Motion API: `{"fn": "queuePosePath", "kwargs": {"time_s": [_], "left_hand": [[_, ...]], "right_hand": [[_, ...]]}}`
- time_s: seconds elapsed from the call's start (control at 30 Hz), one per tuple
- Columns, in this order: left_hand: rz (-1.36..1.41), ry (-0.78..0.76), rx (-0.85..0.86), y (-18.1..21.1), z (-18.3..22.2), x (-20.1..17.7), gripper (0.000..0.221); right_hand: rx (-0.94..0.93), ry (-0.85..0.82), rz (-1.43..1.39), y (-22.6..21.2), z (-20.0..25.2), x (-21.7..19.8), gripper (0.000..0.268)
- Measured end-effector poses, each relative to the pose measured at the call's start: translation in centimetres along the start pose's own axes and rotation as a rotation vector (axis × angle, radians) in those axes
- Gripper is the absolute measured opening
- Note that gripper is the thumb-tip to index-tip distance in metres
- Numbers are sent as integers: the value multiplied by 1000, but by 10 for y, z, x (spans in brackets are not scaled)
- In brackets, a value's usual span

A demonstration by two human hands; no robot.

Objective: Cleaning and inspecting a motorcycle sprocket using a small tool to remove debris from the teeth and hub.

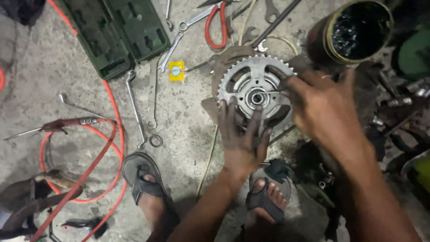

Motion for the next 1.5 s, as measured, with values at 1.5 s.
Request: {"fn": "queuePosePath", "kwargs": {"time_s": [1.5], "left_hand": [[14, 12, 76, -11, 7, 10, 57]], "right_hand": [[-433, -92, 293, -30, -75, -6, 59]]}}
Point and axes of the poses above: each hand's wrist, its own z-axis away from the middle knuckle, its own x-axis out of the palm, y = z × x, the point moved 4 cm from there along -z, towards the middle knuckle, and after that the axes turned 9 degrees about x, right-handed, at the moved point
